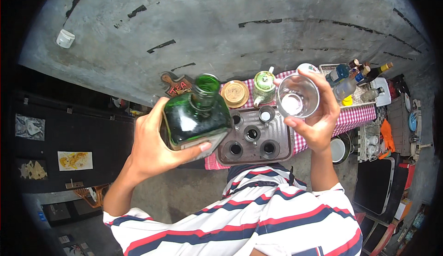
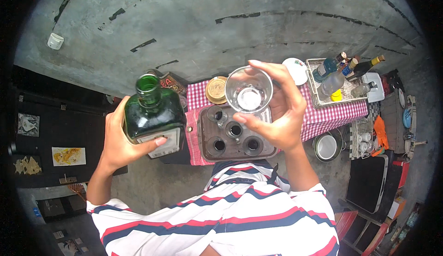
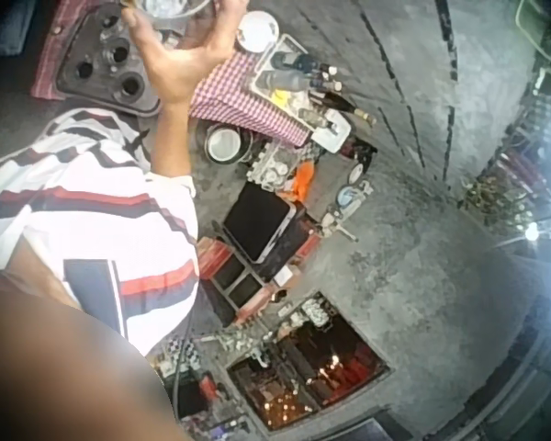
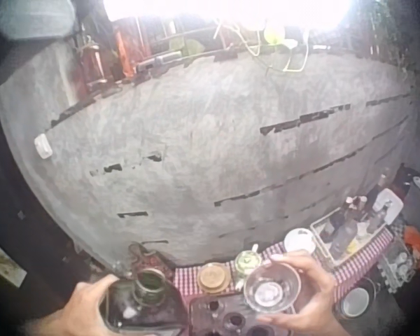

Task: Pouring gin from a green bottle into small glasses on a tray.

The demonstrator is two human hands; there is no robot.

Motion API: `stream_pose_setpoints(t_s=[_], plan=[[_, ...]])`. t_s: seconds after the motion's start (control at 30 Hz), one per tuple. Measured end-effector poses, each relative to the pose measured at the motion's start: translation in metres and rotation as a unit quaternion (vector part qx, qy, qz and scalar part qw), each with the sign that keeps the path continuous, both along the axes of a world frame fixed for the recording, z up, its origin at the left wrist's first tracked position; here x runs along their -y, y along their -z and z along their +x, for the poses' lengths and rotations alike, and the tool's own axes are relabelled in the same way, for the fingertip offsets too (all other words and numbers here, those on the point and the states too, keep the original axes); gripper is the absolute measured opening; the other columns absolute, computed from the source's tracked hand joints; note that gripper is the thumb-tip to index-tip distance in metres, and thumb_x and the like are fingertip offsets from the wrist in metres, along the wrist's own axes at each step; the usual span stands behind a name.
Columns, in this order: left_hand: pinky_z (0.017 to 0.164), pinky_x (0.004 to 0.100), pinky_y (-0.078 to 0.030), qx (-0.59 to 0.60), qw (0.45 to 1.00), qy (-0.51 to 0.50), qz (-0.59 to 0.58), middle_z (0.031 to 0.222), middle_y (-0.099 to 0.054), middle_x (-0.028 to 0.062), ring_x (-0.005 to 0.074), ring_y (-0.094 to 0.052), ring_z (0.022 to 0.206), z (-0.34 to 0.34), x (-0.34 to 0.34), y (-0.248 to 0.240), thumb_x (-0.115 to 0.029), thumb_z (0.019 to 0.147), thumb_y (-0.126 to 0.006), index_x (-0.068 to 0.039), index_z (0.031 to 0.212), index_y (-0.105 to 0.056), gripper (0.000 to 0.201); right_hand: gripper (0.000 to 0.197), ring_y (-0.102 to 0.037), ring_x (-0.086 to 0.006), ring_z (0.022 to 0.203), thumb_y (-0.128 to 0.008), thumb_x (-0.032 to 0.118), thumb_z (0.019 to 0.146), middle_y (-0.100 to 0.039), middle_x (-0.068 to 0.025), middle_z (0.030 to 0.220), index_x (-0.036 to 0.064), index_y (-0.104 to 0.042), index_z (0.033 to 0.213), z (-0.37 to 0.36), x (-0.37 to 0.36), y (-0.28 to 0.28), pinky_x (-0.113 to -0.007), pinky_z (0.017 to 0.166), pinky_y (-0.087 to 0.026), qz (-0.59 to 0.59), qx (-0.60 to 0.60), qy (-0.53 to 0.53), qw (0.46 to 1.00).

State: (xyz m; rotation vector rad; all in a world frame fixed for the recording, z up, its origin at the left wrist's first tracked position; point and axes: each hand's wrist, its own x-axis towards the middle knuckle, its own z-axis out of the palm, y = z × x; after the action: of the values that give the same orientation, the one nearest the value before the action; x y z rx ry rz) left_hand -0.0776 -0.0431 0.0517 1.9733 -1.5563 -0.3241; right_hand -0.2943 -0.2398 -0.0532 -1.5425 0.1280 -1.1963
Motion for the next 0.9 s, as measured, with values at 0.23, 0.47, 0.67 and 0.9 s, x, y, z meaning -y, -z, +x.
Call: stream_pose_setpoints(t_s=[0.23, 0.47, 0.67, 0.9], plan=[[0.071, 0.033, -0.056, -0.033, 0.995, 0.046, 0.078, 0.088, -0.071, 0.0173, 0.0233, -0.073, 0.08, -0.015, 0.001, -0.008, -0.027, 0.066, -0.091, 0.005, 0.105, -0.055, 0.062, 0.078, -0.063, -0.025, 0.115, -0.089, 0.006, 0.065, -0.055, -0.0132, 0.122, -0.0057, -0.052, 0.133, 0.004, -0.012, 0.0, -0.036, 0.1, -0.049, -0.055, -0.018, -0.045, 0.997], [0.067, 0.0352, -0.055, -0.04, 0.987, 0.071, 0.14, 0.086, -0.07, 0.0213, 0.0278, -0.074, 0.078, -0.021, 0.007, -0.01, -0.029, 0.067, -0.09, 0.006, 0.105, -0.055, 0.062, 0.08, -0.059, -0.0216, 0.112, -0.09, 0.017, 0.061, -0.054, -0.0138, 0.121, -0.0078, -0.056, 0.129, 0.006, -0.031, 0.007, -0.034, 0.099, -0.046, 0.038, -0.037, -0.064, 0.997], [0.068, 0.0375, -0.055, -0.033, 0.985, 0.094, 0.144, 0.085, -0.07, 0.0224, 0.0334, -0.073, 0.078, -0.022, 0.009, -0.009, -0.028, 0.068, -0.089, 0.006, 0.104, -0.054, 0.06, 0.079, -0.058, -0.022, 0.112, -0.09, 0.014, 0.06, -0.054, -0.0146, 0.121, -0.0083, -0.055, 0.128, 0.004, -0.033, 0.013, -0.033, 0.1, -0.046, 0.044, -0.032, -0.075, 0.996], [0.073, 0.035, -0.055, -0.018, 0.974, 0.066, 0.217, 0.089, -0.071, 0.0206, 0.0285, -0.074, 0.083, -0.023, 0.014, -0.016, -0.026, 0.064, -0.09, 0.006, 0.107, -0.056, 0.063, 0.075, -0.062, -0.027, 0.118, -0.086, -0.002, 0.066, -0.053, -0.0134, 0.123, -0.0049, -0.052, 0.133, 0.003, -0.028, 0.016, -0.037, 0.102, -0.053, -0.01, -0.011, -0.09, 0.996]])
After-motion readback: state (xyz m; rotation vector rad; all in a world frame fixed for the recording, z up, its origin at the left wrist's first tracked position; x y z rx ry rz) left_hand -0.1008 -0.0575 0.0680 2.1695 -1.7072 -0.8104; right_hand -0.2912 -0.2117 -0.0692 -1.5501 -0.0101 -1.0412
